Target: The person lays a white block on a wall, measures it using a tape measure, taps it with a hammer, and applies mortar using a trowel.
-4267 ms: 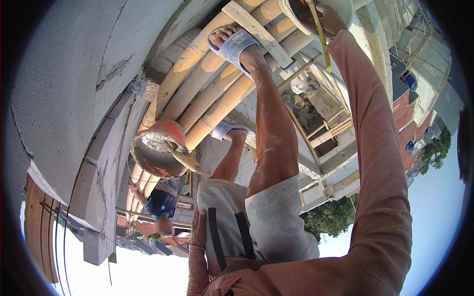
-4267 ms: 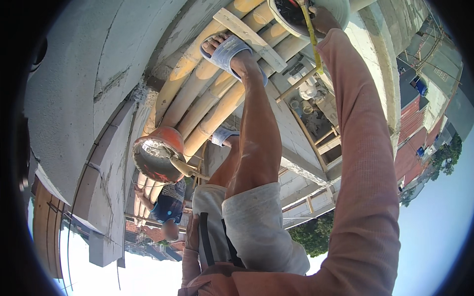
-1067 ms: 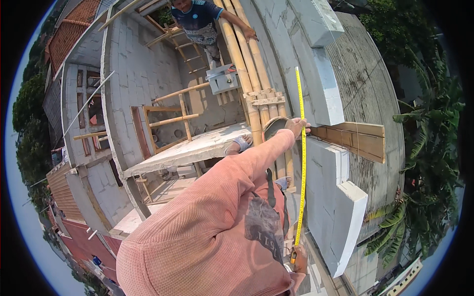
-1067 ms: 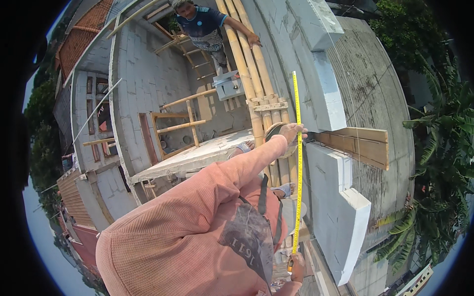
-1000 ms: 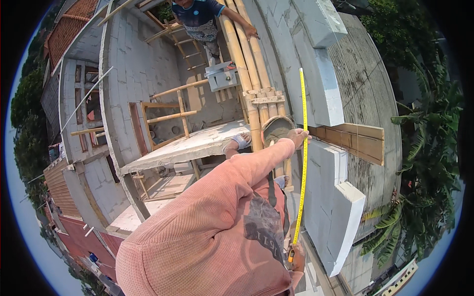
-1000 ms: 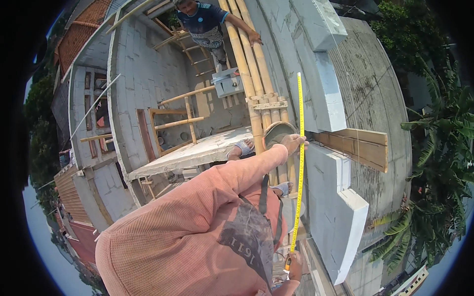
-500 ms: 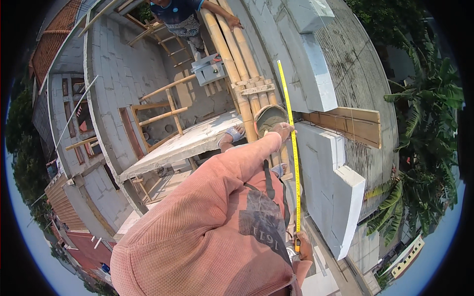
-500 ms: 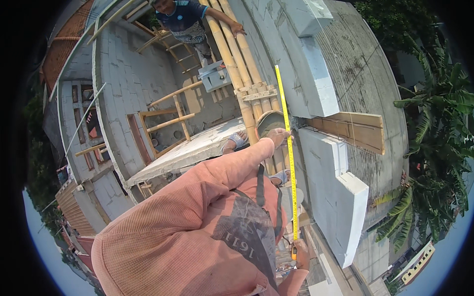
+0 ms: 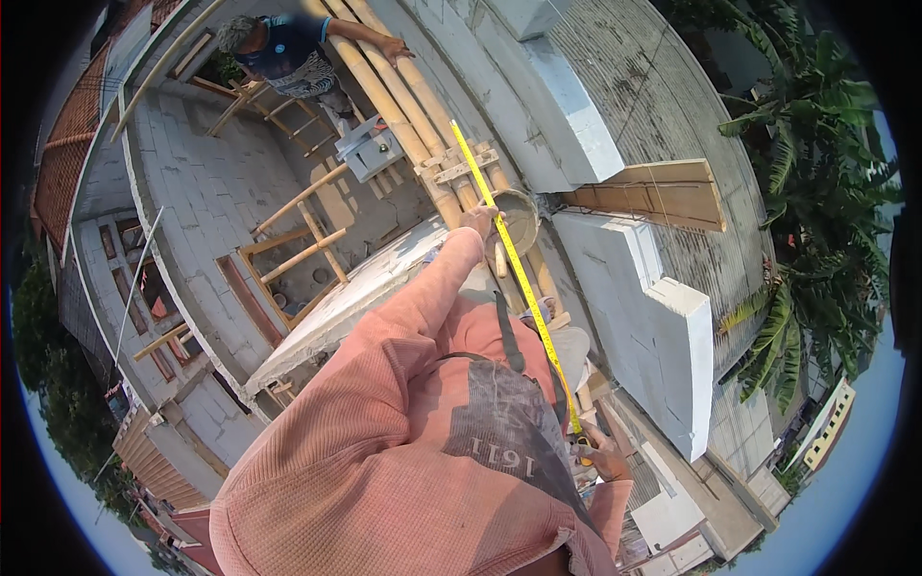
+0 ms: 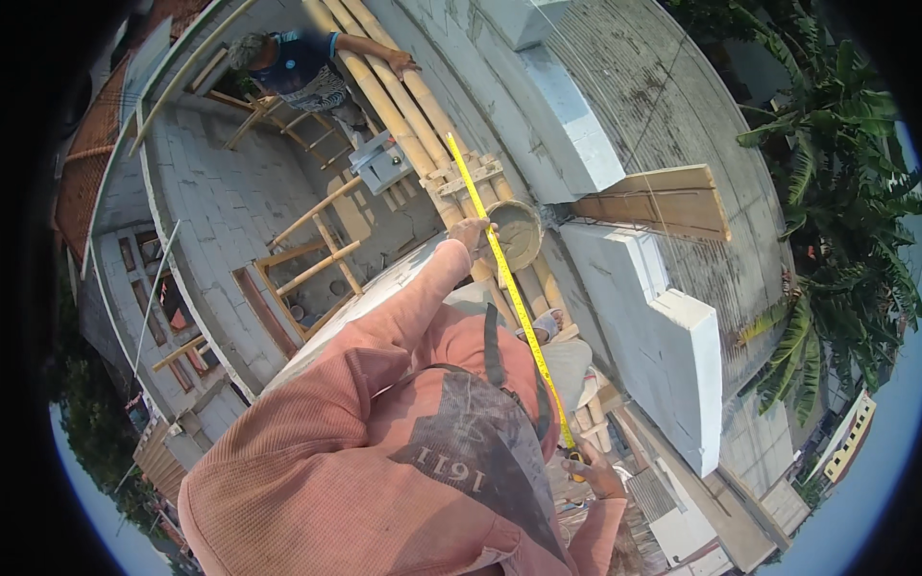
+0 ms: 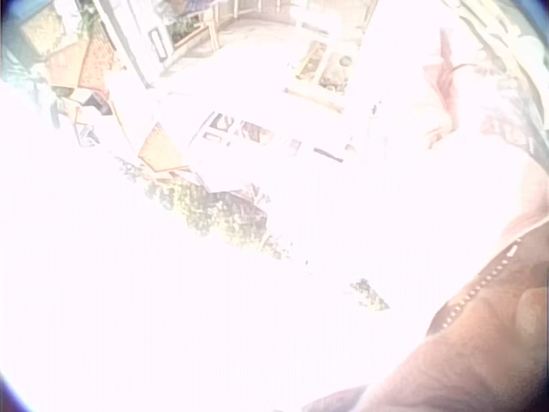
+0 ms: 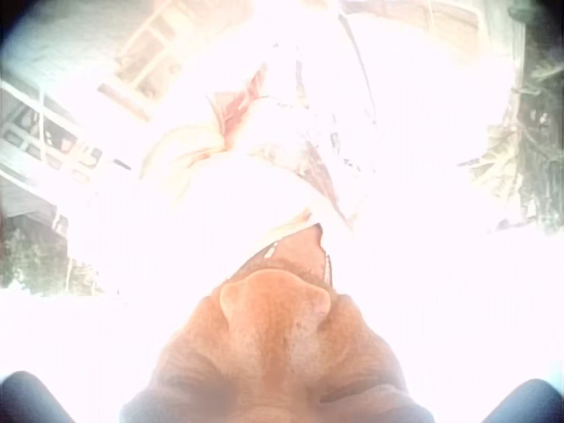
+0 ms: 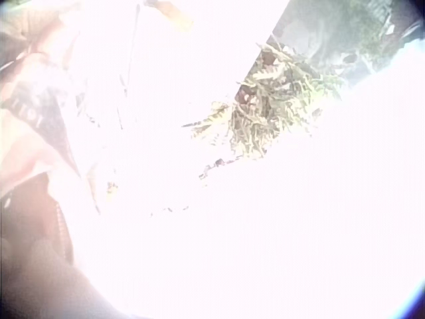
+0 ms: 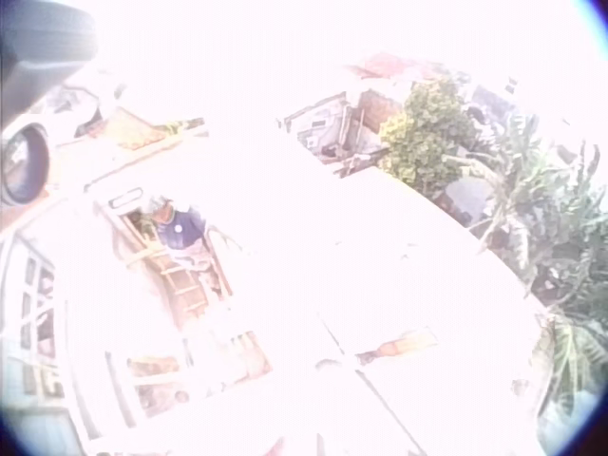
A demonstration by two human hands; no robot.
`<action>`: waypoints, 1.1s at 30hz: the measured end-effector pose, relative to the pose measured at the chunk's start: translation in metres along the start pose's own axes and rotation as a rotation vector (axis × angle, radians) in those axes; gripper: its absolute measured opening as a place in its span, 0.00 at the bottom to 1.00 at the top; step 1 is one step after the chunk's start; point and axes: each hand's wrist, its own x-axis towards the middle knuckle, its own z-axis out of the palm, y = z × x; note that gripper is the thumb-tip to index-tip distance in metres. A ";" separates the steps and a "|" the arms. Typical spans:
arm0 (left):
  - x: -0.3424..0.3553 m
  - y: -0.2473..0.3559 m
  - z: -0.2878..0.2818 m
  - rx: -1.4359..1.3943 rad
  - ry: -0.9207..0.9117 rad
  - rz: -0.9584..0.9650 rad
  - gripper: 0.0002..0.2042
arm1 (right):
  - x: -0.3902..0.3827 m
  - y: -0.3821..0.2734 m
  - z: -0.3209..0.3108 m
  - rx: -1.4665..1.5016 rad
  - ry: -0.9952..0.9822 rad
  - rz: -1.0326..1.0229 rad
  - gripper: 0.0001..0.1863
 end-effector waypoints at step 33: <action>-0.085 -0.049 -0.023 1.748 -0.776 -0.246 0.26 | 0.065 0.039 0.011 0.550 0.482 -0.073 0.57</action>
